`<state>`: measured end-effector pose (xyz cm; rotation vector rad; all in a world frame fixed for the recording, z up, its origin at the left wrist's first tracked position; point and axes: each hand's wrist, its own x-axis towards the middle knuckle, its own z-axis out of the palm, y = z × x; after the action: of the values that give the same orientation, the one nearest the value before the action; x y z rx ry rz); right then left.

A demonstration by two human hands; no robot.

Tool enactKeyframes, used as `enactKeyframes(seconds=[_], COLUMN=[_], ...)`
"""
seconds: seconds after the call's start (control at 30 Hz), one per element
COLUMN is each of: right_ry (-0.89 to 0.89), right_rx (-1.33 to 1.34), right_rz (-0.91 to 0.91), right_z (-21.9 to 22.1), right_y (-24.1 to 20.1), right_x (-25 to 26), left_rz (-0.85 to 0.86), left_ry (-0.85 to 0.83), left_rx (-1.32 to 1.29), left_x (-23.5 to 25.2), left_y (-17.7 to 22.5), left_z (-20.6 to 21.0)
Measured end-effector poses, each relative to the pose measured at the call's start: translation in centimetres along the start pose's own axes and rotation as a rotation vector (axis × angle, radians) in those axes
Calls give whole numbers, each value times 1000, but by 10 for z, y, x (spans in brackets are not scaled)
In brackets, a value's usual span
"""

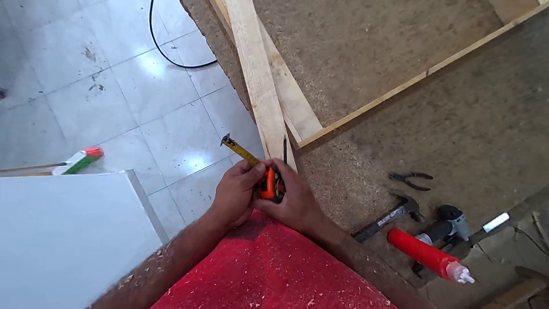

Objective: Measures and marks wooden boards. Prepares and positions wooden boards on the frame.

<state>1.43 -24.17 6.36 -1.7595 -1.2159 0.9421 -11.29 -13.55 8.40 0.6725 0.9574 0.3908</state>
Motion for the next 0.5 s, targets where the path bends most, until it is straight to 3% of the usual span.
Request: enactKeyframes(seconds=[0.1,0.27,0.4,0.5], right_ry=[-13,-252,-436,-455], right_rx=[-132,-310,-454,-479], right_rz=[52,238,356,392], right_z=[-21,-78,-98,-114], right_y=[7,31,48,56], right_x=[-2,-13,-3,3], left_rz=[41,18,-61,-255], left_ry=[70,309,330,217], left_rx=[-73,-215,191,491], left_x=[-1,9,24,30], left_y=[-1,-19,-51,-64], left_z=[5,-16,-19,-19])
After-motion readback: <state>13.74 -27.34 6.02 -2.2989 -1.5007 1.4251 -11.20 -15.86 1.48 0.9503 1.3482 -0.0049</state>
